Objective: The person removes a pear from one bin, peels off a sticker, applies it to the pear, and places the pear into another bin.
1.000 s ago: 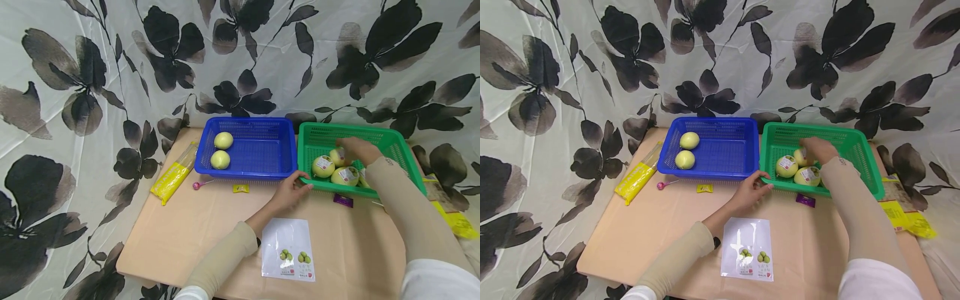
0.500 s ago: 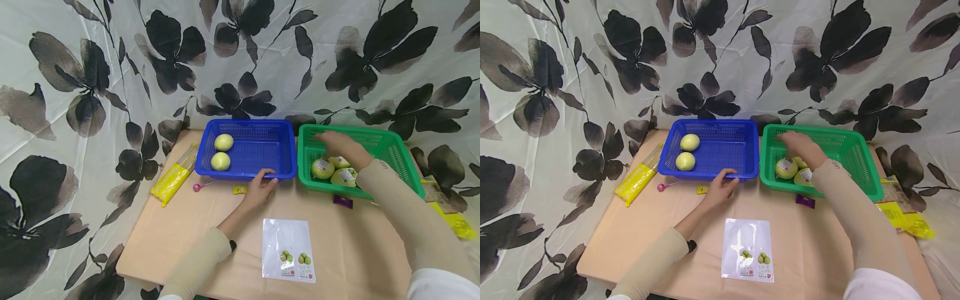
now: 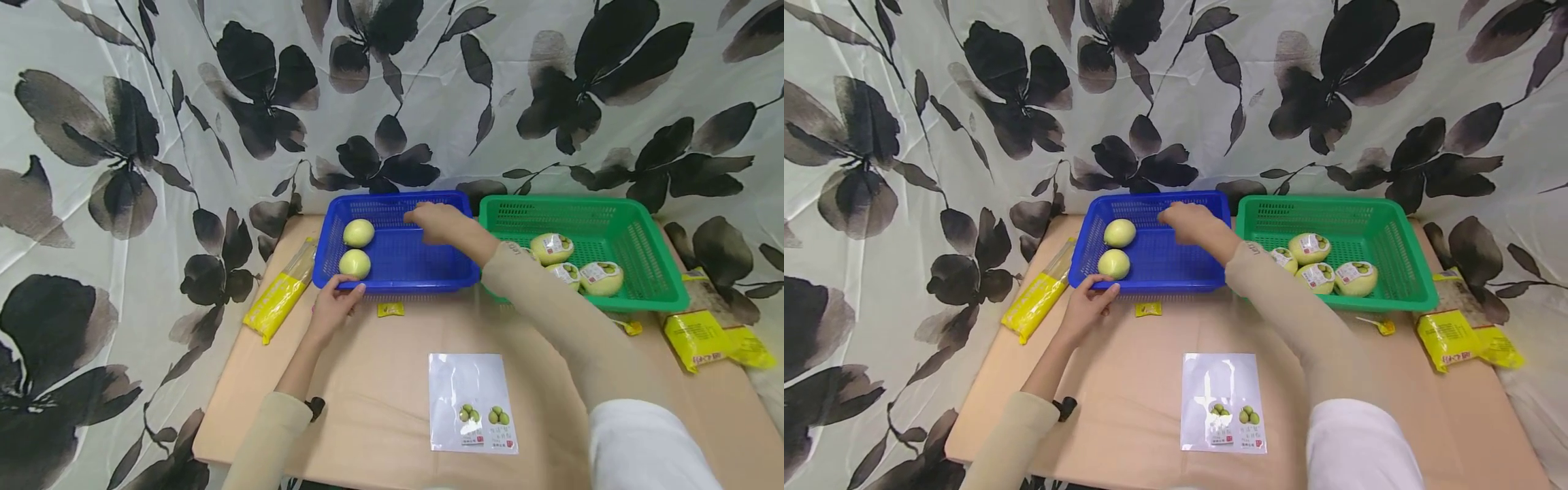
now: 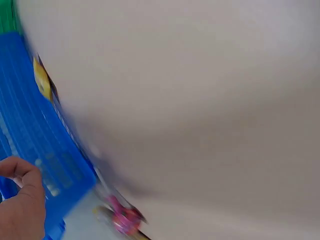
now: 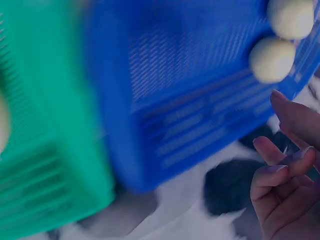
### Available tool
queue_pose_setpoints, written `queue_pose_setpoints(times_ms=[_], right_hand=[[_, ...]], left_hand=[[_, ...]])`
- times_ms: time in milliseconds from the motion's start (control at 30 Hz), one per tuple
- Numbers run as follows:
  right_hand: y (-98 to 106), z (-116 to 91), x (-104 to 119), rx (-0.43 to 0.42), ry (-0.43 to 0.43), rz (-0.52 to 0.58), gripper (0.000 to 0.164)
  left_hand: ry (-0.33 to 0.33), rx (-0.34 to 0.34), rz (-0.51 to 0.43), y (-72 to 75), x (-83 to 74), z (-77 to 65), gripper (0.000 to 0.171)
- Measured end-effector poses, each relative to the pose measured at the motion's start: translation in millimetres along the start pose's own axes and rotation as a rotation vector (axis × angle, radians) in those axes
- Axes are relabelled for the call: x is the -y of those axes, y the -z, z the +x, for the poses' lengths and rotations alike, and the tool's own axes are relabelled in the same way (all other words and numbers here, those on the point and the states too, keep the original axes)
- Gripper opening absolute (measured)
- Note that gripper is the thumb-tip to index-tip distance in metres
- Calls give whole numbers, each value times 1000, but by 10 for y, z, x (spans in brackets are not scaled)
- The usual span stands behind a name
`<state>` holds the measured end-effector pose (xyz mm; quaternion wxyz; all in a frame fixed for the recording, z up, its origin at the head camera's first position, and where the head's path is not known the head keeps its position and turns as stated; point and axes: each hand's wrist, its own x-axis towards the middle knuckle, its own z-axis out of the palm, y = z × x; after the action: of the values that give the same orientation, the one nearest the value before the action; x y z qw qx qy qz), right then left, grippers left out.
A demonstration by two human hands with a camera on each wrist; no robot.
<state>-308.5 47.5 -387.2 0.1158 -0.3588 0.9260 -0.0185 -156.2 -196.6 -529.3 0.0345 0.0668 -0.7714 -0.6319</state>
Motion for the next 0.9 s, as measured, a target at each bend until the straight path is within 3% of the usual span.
queue_pose_setpoints(times_ms=[133,267,433,733,900], right_hand=[[-153,310,370,12,61,-21,50],[-292,535,679,15,107,-31,45],[-356,695,939,28,103,-28,46],[-463,861,1096,153,61,43,52],[-501,898,1099,176,63,26,48]], left_hand=[[11,-26,25,137,53,-16,42],[2,-11,13,157,88,-3,42],[-12,-9,-1,147,92,18,39],[-19,-17,-42,152,95,7,36],[-22,-22,-58,143,106,13,38]])
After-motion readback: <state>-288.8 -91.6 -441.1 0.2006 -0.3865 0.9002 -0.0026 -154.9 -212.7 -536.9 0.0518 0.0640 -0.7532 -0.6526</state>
